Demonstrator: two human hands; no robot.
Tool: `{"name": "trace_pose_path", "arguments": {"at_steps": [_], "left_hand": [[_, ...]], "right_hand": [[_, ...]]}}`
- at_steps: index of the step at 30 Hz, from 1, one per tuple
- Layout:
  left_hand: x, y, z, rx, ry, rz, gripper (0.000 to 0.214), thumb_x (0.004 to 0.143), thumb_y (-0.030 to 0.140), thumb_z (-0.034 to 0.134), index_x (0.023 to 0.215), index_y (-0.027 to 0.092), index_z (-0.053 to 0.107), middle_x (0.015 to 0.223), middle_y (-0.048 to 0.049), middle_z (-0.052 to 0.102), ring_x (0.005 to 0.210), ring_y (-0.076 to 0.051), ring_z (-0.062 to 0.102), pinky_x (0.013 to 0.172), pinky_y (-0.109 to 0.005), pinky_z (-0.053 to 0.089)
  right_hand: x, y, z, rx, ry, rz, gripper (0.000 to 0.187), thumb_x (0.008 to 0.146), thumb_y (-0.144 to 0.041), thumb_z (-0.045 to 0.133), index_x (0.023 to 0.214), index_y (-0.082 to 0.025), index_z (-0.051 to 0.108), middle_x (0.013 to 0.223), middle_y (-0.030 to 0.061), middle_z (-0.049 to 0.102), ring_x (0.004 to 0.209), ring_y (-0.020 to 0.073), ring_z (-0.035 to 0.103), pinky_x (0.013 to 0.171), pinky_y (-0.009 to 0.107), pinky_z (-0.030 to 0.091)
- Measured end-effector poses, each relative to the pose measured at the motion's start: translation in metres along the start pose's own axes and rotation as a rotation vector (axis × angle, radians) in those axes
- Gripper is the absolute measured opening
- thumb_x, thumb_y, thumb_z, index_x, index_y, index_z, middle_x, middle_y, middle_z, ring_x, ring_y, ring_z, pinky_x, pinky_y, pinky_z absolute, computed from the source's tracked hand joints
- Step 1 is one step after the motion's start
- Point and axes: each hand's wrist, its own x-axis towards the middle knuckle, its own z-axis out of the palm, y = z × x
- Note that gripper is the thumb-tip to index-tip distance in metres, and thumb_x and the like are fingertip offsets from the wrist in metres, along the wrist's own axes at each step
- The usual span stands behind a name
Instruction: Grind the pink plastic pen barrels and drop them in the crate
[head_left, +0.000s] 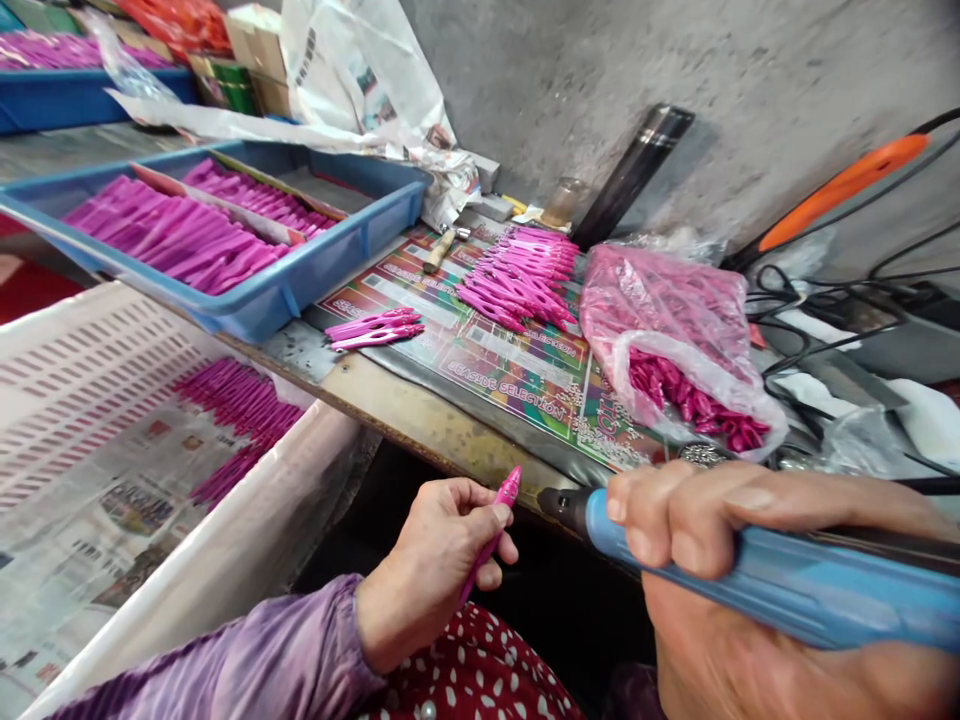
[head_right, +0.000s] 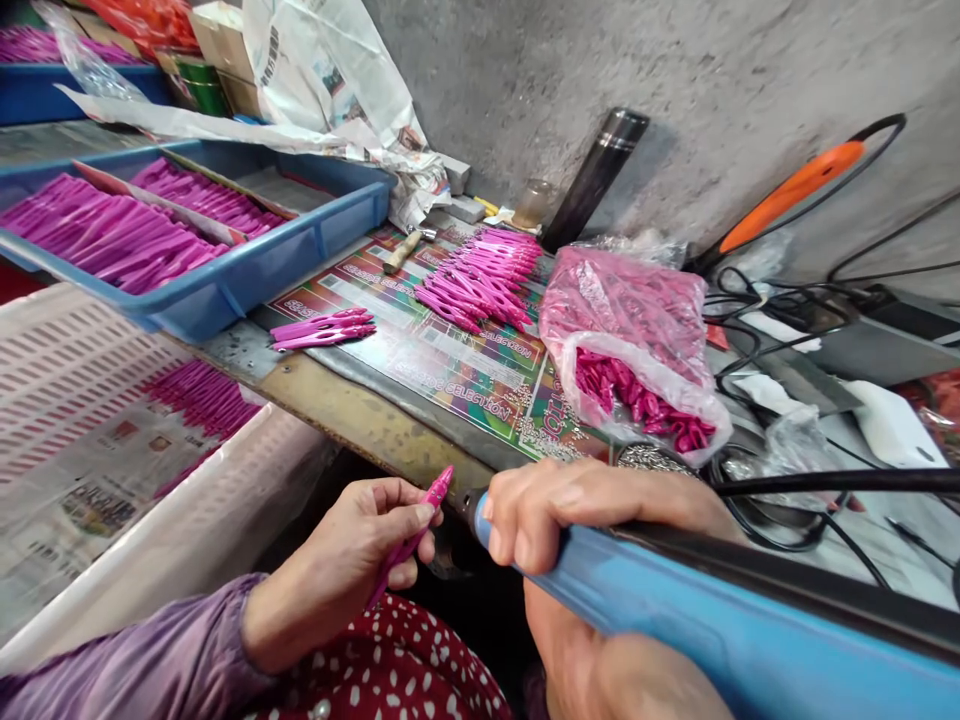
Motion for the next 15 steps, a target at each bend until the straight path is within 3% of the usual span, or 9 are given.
{"name": "trace_pose_path", "arguments": {"at_steps": [3,4,5,6,8,11,15], "left_hand": [[0.001,-0.002,0.002,-0.008,0.002,0.01,0.038,0.064,0.041,0.084,0.074,0.016,0.057,0.053,0.0,0.062,0.039,-0.004,0.041,0.041,-0.018,0.028],[0.002,-0.002,0.002,-0.012,0.004,0.015,0.039,0.063,0.042,0.084,0.074,0.016,0.057,0.053,0.0,0.062,0.039,-0.004,0.041,0.041,-0.018,0.027],[0.002,-0.002,0.003,-0.014,0.007,0.02,0.039,0.062,0.042,0.084,0.073,0.016,0.056,0.053,0.0001,0.061,0.039,-0.004,0.04,0.042,-0.018,0.027],[0.002,-0.002,0.004,-0.015,0.011,0.022,0.04,0.062,0.042,0.084,0.073,0.016,0.056,0.053,0.0002,0.061,0.04,-0.004,0.04,0.042,-0.017,0.027],[0.002,-0.002,0.004,-0.014,0.02,0.021,0.04,0.061,0.042,0.084,0.074,0.016,0.056,0.052,0.0004,0.061,0.04,-0.004,0.04,0.042,-0.017,0.026],[0.002,-0.003,0.005,-0.013,0.029,0.014,0.039,0.061,0.042,0.084,0.074,0.016,0.057,0.052,0.0005,0.061,0.04,-0.003,0.04,0.041,-0.017,0.025],[0.002,-0.002,0.005,-0.013,0.045,0.013,0.037,0.062,0.04,0.083,0.074,0.016,0.057,0.052,-0.0001,0.061,0.041,-0.004,0.041,0.042,-0.017,0.025]], "right_hand": [[0.002,0.001,-0.012,-0.004,0.02,0.036,0.032,0.08,-0.061,0.079,0.084,-0.03,0.07,0.054,-0.0054,0.058,0.043,0.0207,0.052,0.051,0.043,0.048],[0.003,0.002,-0.017,-0.003,-0.044,0.038,0.03,0.083,-0.06,0.077,0.086,-0.031,0.071,0.055,-0.0048,0.059,0.045,0.0222,0.054,0.051,0.044,0.049],[0.005,0.003,-0.021,-0.009,-0.217,0.055,0.023,0.086,-0.055,0.075,0.09,-0.032,0.073,0.058,-0.0035,0.063,0.048,0.0242,0.059,0.052,0.045,0.051],[0.005,0.003,-0.023,-0.014,-0.273,0.061,0.02,0.089,-0.054,0.072,0.092,-0.033,0.073,0.059,-0.003,0.064,0.049,0.0249,0.06,0.053,0.047,0.052],[0.005,0.003,-0.021,-0.004,-0.229,0.052,0.022,0.087,-0.055,0.074,0.091,-0.033,0.074,0.058,-0.0034,0.062,0.048,0.0242,0.059,0.053,0.046,0.052],[0.002,0.001,-0.006,0.001,-0.015,0.038,0.029,0.079,-0.057,0.082,0.082,-0.03,0.071,0.053,-0.006,0.056,0.042,0.0188,0.05,0.049,0.04,0.047],[0.0,-0.001,0.009,-0.008,0.023,0.05,0.036,0.079,-0.061,0.08,0.079,-0.028,0.067,0.052,-0.0072,0.055,0.041,0.0169,0.048,0.047,0.037,0.044]]}}
